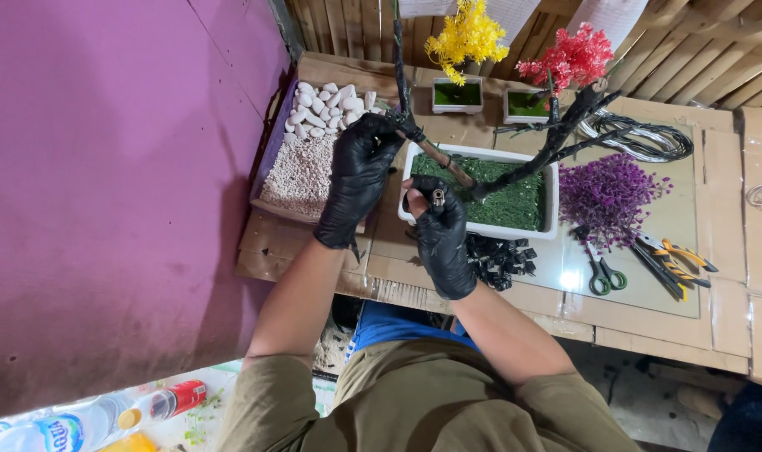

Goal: The person, wearing black gloves, assembles an artificial tree by wrapping black tape around the branches and trunk, then securing a small lighting component to the tree branch.

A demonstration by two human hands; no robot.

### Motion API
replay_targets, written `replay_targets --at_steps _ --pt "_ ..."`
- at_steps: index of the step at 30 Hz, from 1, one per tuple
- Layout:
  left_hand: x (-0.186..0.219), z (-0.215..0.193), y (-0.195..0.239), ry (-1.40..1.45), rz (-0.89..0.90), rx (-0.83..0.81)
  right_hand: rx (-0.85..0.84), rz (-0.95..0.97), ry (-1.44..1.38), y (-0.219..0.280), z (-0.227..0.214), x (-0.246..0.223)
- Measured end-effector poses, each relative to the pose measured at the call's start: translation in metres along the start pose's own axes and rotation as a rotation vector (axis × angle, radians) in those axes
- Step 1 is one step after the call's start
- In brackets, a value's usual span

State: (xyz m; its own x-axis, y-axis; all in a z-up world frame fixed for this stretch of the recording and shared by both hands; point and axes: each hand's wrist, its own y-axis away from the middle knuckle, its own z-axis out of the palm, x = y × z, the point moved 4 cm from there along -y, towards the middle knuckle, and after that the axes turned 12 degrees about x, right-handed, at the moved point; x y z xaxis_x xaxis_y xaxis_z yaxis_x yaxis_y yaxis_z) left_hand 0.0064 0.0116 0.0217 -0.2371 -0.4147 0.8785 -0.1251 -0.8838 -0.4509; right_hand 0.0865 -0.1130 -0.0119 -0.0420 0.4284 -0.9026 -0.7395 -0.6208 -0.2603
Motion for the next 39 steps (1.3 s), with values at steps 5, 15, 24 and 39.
replay_targets --at_steps 5,15,24,39 --pt "0.019 -0.002 0.001 -0.188 0.187 0.012 0.022 0.018 -0.022 0.001 0.005 -0.004" --pt "0.001 -0.003 0.003 -0.242 0.168 0.009 0.046 0.097 -0.04 0.004 0.013 -0.02" --pt "0.015 -0.004 0.017 -0.163 0.091 0.081 0.243 0.45 -0.571 -0.005 0.056 -0.053" --pt "0.035 -0.011 0.03 -0.338 0.224 0.059 -0.011 0.926 -1.013 -0.019 0.052 0.01"
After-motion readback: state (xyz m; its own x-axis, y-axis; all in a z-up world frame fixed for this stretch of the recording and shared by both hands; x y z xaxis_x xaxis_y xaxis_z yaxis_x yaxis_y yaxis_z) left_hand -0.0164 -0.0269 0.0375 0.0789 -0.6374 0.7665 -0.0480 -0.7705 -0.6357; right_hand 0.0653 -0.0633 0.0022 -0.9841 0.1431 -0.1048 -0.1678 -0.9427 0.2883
